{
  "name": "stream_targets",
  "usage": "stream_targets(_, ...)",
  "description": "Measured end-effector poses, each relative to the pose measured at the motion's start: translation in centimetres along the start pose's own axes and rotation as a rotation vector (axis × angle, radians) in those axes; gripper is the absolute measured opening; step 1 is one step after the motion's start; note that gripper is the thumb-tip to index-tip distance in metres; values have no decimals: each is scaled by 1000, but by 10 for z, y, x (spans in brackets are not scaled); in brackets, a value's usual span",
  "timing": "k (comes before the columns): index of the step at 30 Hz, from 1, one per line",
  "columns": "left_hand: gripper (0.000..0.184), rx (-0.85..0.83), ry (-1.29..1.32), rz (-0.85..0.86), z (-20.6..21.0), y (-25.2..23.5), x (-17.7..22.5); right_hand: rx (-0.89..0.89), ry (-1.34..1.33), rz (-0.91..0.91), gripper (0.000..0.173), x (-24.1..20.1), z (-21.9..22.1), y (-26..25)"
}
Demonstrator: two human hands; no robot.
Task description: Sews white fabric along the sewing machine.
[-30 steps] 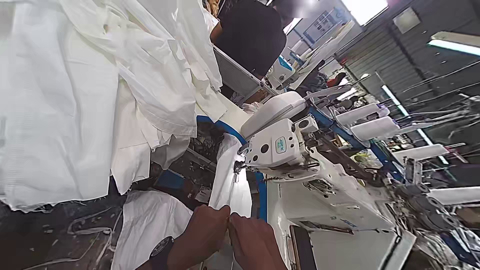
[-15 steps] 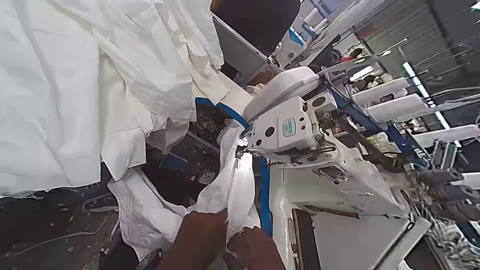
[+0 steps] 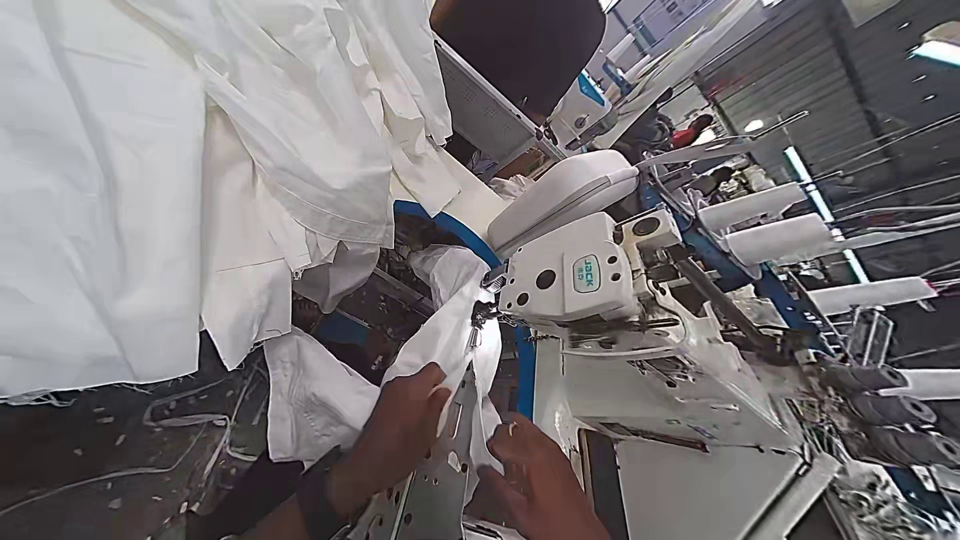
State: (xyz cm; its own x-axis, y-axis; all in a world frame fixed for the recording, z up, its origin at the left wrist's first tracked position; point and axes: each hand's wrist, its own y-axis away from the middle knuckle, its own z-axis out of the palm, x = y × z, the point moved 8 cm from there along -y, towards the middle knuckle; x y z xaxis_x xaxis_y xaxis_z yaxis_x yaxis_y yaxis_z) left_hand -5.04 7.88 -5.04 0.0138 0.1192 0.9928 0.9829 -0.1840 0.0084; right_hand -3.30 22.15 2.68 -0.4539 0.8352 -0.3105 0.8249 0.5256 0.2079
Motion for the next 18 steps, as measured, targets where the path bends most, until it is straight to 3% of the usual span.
stream_targets(2, 29, -112, -33, -76, -20, 1, -30, -108, -96, 138, 29, 36, 19, 20)
stream_targets(4, 32, -154, -151, -80, -47, -16, -52, -144, -158, 145, 27, 55, 37, 18)
stream_targets(7, 32, -21, -308, 53, -76, -43, -2, 39, -13, -33, 27, 2, -8, 11)
stream_targets(9, 31, -58, -417, 111, -64, -34, 38, 26, -104, -32, 29, -7, -12, 23)
stream_targets(12, 50, -252, -523, -30, -34, -24, 43, -161, -22, 312, 30, 31, 5, 31)
stream_targets(15, 45, -273, -435, -65, -14, -15, 29, 148, 46, 271, 24, -6, -14, 45)
stream_targets(18, 40, -266, -378, -59, -5, -10, 30, 227, 87, 368, 21, 6, 1, 49)
